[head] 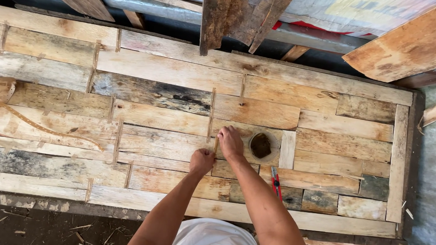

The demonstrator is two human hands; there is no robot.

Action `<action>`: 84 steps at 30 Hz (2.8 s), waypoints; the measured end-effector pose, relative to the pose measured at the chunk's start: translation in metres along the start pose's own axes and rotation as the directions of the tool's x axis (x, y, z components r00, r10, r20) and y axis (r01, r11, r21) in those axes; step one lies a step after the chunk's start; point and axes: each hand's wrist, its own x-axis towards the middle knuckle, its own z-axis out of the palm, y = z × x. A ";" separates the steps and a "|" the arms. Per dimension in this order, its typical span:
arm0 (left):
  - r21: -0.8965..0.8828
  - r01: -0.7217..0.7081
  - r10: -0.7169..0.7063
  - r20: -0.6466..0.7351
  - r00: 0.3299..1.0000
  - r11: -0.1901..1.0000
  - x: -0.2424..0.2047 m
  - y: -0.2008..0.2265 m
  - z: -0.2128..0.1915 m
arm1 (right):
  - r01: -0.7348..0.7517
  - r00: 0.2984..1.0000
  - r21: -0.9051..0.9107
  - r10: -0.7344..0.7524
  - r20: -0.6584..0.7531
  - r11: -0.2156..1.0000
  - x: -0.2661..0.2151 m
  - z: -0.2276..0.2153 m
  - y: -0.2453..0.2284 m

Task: The person is seen applying small pieces of wood veneer to a larger wooden surface, carefully measuring and cutting them to fit.

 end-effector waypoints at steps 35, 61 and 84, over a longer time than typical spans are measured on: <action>0.386 -0.053 0.057 0.000 0.998 0.921 -0.023 0.009 -0.019 | -0.088 0.990 -0.051 0.093 0.106 0.995 0.003 0.000 -0.008; 0.791 -0.486 0.510 0.264 0.819 0.371 -0.006 -0.001 -0.030 | -0.080 0.997 0.042 0.080 0.004 0.996 0.005 0.011 0.008; 0.819 -0.488 0.460 0.323 0.827 0.303 -0.012 0.007 -0.028 | -0.204 0.979 0.135 0.202 0.029 0.969 0.009 0.016 0.010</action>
